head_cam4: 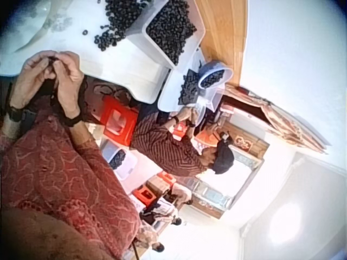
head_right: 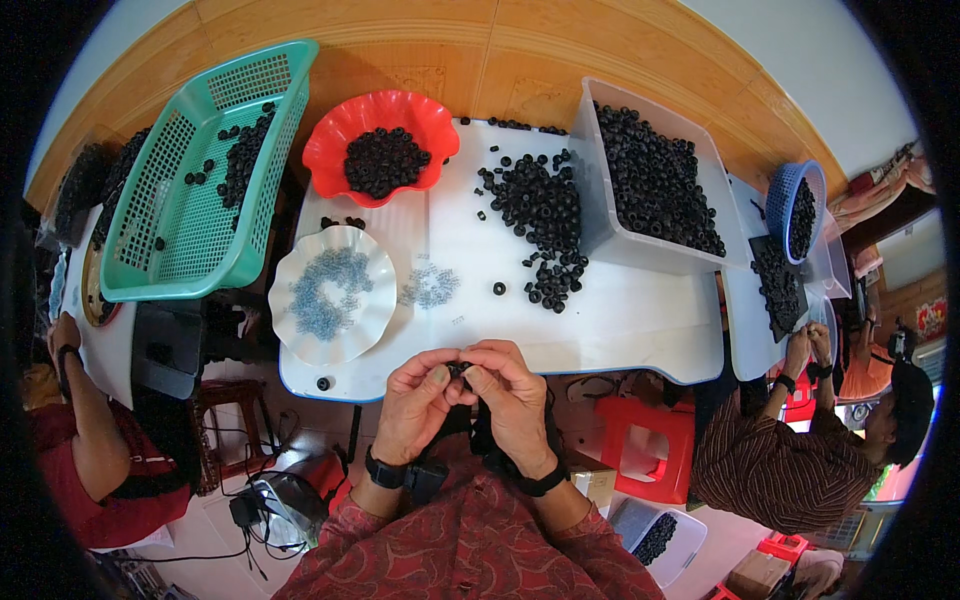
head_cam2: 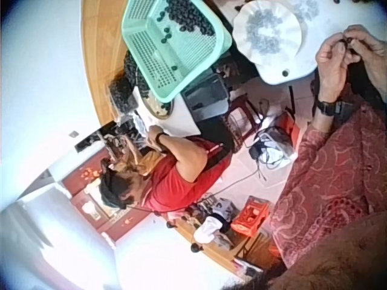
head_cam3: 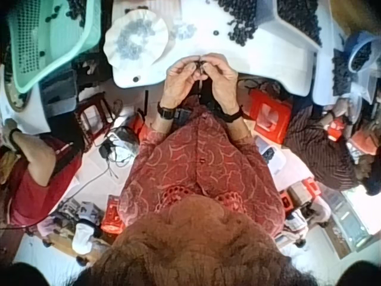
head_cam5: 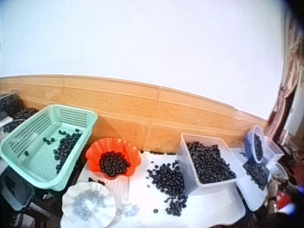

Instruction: Inspecting and sorting black rubber gaskets or seals into containers and trays at a workstation.

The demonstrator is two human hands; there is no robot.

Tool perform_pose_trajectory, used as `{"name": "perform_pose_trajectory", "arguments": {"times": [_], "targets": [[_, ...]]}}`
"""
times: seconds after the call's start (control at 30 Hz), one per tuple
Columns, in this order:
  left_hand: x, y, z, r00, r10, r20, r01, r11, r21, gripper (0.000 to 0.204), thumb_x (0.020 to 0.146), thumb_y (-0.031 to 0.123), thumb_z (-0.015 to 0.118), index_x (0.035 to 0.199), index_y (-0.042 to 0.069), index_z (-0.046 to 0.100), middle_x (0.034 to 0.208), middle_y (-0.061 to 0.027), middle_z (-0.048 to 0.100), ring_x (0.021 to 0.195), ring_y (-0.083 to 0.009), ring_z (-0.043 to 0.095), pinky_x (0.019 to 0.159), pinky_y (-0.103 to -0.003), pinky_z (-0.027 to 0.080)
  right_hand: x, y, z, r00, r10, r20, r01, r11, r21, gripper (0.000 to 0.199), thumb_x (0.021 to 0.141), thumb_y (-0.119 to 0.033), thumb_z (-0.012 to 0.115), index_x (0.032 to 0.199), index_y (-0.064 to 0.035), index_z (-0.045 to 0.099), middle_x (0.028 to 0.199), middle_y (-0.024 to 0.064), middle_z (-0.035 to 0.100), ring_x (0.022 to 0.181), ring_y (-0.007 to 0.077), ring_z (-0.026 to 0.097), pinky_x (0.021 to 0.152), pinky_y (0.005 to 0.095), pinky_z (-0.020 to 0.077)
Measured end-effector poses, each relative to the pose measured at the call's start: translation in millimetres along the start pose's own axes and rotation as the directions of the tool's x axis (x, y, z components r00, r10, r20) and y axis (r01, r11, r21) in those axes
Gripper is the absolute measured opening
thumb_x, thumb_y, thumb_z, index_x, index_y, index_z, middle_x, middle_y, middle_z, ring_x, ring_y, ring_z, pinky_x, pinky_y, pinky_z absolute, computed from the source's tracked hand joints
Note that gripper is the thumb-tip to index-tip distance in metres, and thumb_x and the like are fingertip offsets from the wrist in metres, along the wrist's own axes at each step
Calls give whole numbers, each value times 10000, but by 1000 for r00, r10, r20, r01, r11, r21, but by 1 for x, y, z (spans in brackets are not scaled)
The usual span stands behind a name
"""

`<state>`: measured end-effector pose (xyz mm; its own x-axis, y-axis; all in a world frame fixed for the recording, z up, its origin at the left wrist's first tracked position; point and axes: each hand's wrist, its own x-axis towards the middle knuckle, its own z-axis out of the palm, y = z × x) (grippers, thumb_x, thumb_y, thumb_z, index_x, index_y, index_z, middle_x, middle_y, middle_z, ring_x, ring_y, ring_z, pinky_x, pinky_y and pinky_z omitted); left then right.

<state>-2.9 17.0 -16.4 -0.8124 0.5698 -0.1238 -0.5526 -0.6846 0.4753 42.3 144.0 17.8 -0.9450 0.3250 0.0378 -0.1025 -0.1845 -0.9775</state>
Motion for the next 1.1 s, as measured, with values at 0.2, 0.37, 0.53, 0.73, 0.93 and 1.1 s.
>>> {"name": "perform_pose_trajectory", "arguments": {"times": [0.2,0.37,0.53,0.73,0.93,1.1], "targets": [[0,-4,-3,1000,-12,13,13,998,-66,243,956,82,550,1168,-29,585,967,-84,630,784,-117,593,788,-381,591,1,-1,1,1000,-18,22,18,1000,0,155,912,-8,596,1052,4,660,1116,56,538,968,107,561,858,229,454],[1,-4,-5,999,3,53,3,995,-100,227,955,41,537,1164,-30,592,1010,-105,652,810,-122,644,795,-350,593,1,-1,2,999,-19,29,20,1000,-21,153,914,-11,593,1052,7,659,1116,57,537,942,101,565,830,221,459],[1,-4,-5,999,12,51,-7,996,-86,224,952,37,541,1159,-28,597,1016,-105,653,810,-125,646,790,-340,592,1,-1,3,1000,-13,27,13,1000,-15,152,916,-15,594,1051,10,658,1108,56,540,852,83,569,750,200,475],[2,-5,-7,999,8,47,-5,998,-68,226,948,32,546,1160,-24,599,1005,-96,653,801,-127,648,785,-335,593,2,-3,4,1000,-3,29,3,1000,-8,151,917,-17,593,1050,11,658,1100,54,544,821,75,571,723,193,481],[1,-4,-5,1000,9,15,-9,999,-35,243,936,24,565,1173,-21,594,986,-89,654,794,-123,645,779,-345,597,3,-3,3,999,4,34,-3,1000,-30,150,922,-21,585,1049,12,658,1099,51,543,820,77,577,715,193,490],[0,-1,3,998,35,-46,-35,999,-6,241,921,28,588,1158,-18,587,929,-76,647,768,-124,629,756,-351,594,3,-5,4,999,16,42,-15,999,-31,151,925,-21,580,1049,15,658,1086,50,545,816,80,584,714,196,495]]}}
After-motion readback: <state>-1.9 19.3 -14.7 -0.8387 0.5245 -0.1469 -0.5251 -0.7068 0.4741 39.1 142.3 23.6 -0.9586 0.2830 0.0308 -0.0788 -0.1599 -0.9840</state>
